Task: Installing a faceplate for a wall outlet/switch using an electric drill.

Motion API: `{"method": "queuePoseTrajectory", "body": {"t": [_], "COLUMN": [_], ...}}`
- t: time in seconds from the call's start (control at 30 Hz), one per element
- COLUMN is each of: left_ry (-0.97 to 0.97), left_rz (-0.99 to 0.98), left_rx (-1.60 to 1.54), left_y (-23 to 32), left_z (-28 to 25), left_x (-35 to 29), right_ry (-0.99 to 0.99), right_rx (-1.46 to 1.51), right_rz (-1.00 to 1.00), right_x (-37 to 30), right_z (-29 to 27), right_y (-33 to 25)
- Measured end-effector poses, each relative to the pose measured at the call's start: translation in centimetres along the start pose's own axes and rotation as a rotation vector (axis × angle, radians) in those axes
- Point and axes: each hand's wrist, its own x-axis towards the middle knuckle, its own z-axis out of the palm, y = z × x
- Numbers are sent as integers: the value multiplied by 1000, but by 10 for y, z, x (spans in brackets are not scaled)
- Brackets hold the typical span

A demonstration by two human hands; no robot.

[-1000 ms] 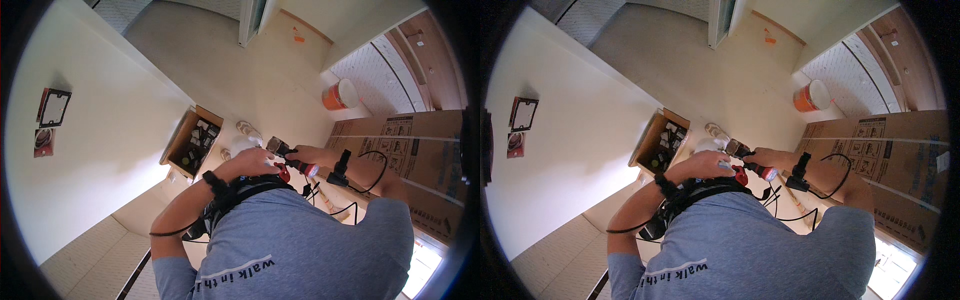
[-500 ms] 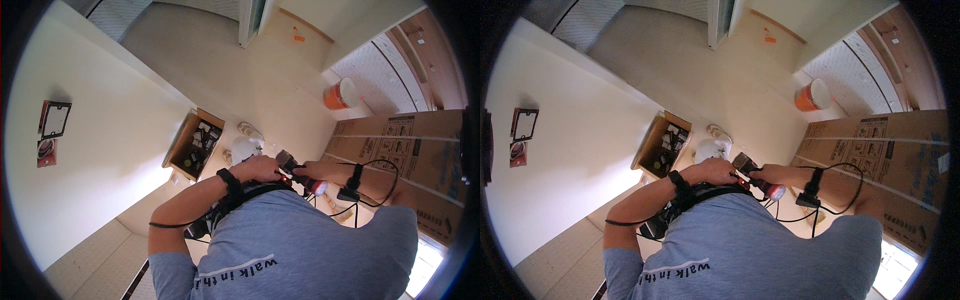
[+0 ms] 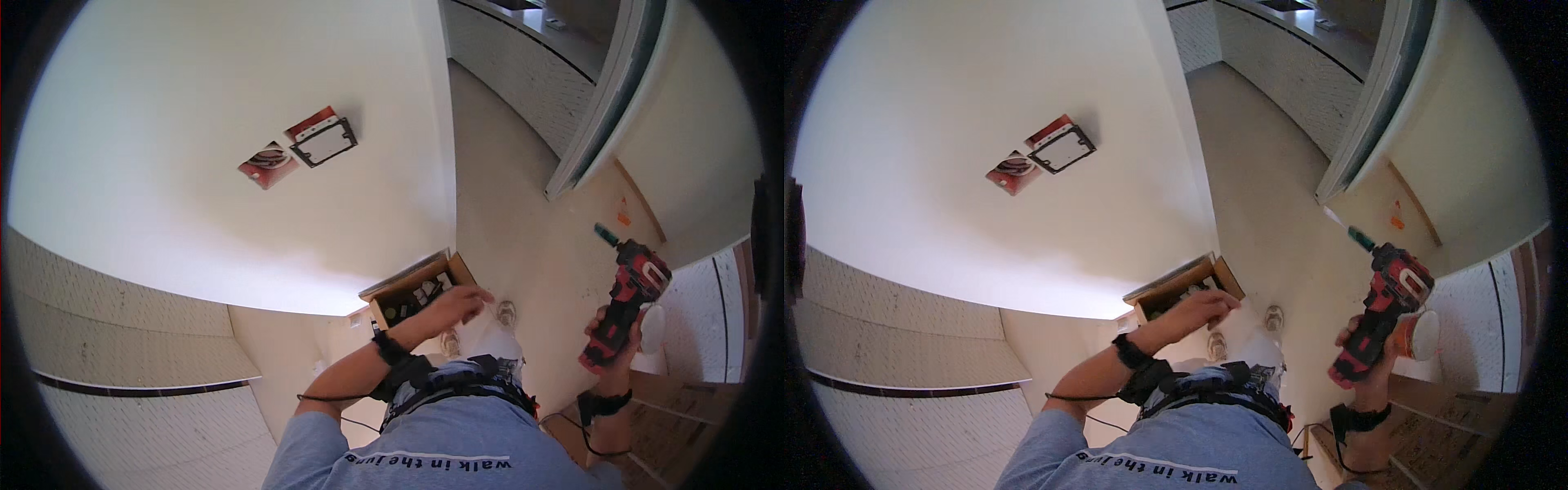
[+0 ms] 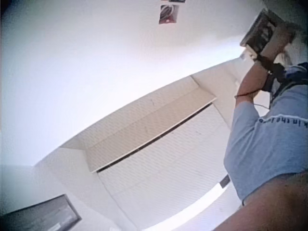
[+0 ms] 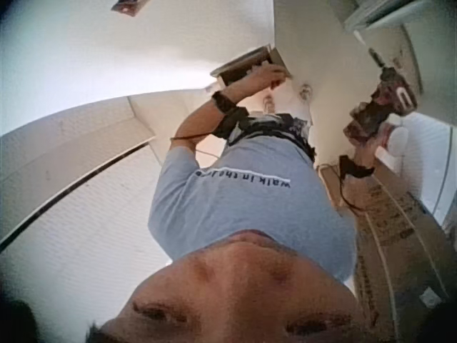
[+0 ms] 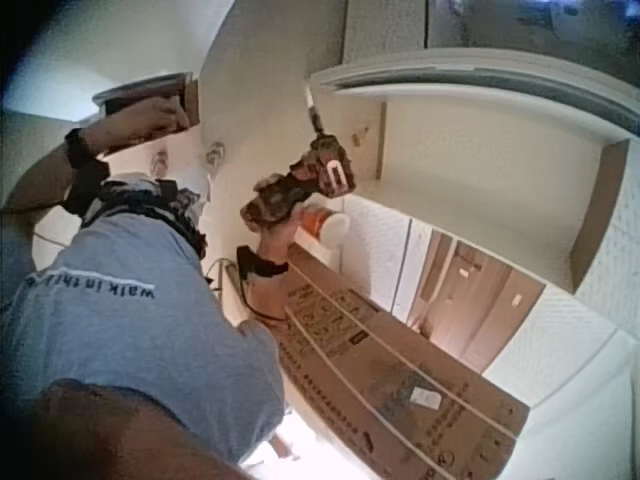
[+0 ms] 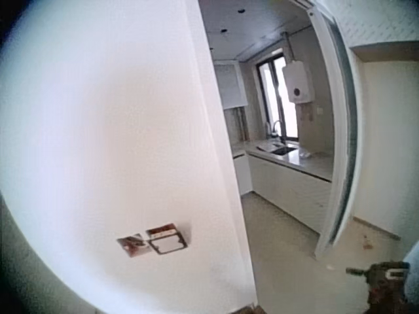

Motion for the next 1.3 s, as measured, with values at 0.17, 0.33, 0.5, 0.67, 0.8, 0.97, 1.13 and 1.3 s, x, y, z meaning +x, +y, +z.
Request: {"method": "queuePoseTrajectory", "body": {"t": [0.17, 0.33, 0.5, 0.67, 0.8, 0.97, 1.13, 1.3], "left_ry": [519, 603, 604, 596, 550, 516, 480, 469], "left_rz": [349, 678, 760, 804, 800, 813, 819, 808], "left_rx": [-615, -725, -910, -872, -807, -785, -807, -850], "left_y": [50, 92, 135, 147, 149, 148, 148, 144], "left_z": [-38, -71, -62, -59, -61, -58, -58, -55], "left_x": [-56, -95, -110, -117, -117, -112, -108, -110], "right_ry": [-86, -403, -567, -613, -658, -575, -631, -606], "right_rx": [-233, -473, -165, -267, -347, -354, -219, -177], "right_rz": [-68, -105, 132, 184, 149, 224, 204, 264], "right_x": [60, 83, 66, 52, 55, 56, 57, 49], "right_z": [78, 137, 149, 152, 140, 145, 137, 134], "right_y": [22, 36, 81, 93, 101, 94, 96, 97]}}
